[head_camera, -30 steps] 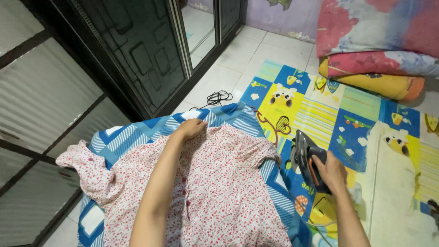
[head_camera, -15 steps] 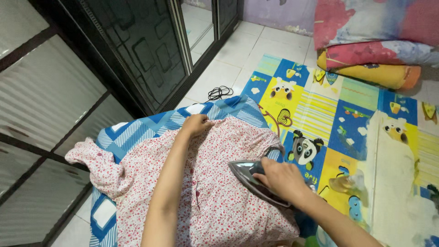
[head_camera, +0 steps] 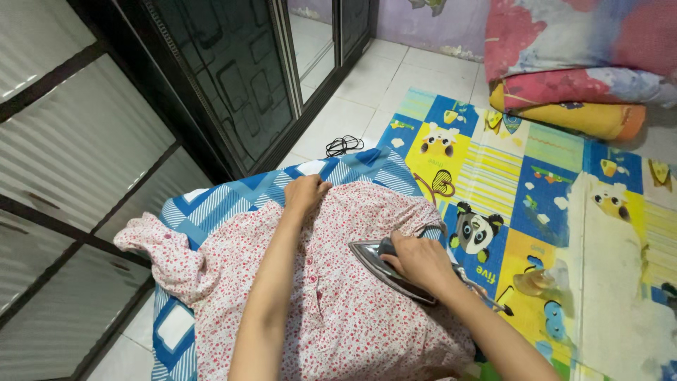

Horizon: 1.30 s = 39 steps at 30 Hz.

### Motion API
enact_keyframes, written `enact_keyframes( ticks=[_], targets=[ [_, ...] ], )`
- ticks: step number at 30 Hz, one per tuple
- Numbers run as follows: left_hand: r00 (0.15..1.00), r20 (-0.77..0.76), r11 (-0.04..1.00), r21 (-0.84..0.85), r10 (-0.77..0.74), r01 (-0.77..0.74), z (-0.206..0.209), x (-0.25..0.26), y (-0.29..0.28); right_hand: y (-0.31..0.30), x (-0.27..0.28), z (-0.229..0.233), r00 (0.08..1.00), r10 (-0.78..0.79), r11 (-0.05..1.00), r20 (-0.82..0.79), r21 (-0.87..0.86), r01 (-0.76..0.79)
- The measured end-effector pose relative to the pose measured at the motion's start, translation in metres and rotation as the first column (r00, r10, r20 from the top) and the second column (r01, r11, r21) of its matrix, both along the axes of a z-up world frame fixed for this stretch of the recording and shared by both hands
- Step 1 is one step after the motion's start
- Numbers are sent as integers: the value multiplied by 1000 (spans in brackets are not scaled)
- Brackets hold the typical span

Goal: The person irons a pink floral dress on a blue patterned ironing board. They smooth the fabric, use an iron to press the garment, and adjust the dress's position to ensure even ironing.

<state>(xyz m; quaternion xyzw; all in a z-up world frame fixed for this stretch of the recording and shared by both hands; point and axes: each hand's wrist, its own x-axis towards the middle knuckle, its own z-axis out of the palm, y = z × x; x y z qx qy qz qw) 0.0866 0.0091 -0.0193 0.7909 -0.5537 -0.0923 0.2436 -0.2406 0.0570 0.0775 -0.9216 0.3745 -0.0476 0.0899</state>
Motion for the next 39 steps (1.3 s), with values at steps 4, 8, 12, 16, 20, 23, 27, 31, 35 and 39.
enact_keyframes(
  ticks=[4, 8, 12, 16, 20, 23, 27, 31, 35, 39],
  targets=[
    [999, -26, 998, 41, 43, -42, -4, 4, -2, 4, 33, -3, 990, -142, 990, 19, -18, 142],
    [991, -113, 989, 139, 68, -52, 1, 16, -3, 0, 60, 0, 956, -291, 954, -33, 66, 293],
    [991, -130, 982, 189, 13, 11, 4, 24, 7, 0, 62, 2, 964, -263, 963, -34, 47, 264],
    [994, -90, 974, 222, 64, -43, 3, 19, 8, -4, 72, -5, 957, -290, 957, 12, 18, 290],
    [990, -84, 969, 230, 110, -89, 1, 16, 9, -14, 92, -14, 936, -350, 937, 43, 9, 350],
    [989, -99, 967, 240, 108, -81, 0, 19, 8, -22, 106, -17, 919, -390, 921, 55, 47, 387],
    [986, -110, 960, 264, 126, -93, -3, 22, 7, -43, 127, -25, 888, -455, 890, 67, 66, 451],
    [989, -65, 974, 193, 131, -117, -5, 25, 11, -69, 147, -35, 879, -468, 883, 85, 70, 464],
    [988, -14, 984, 88, 156, -154, -12, 30, 16, -81, 153, -38, 886, -455, 889, 86, 89, 448],
    [984, 12, 982, 66, 176, -177, -28, 41, 11, -61, 136, -26, 900, -435, 891, 29, 155, 426]
  ],
)
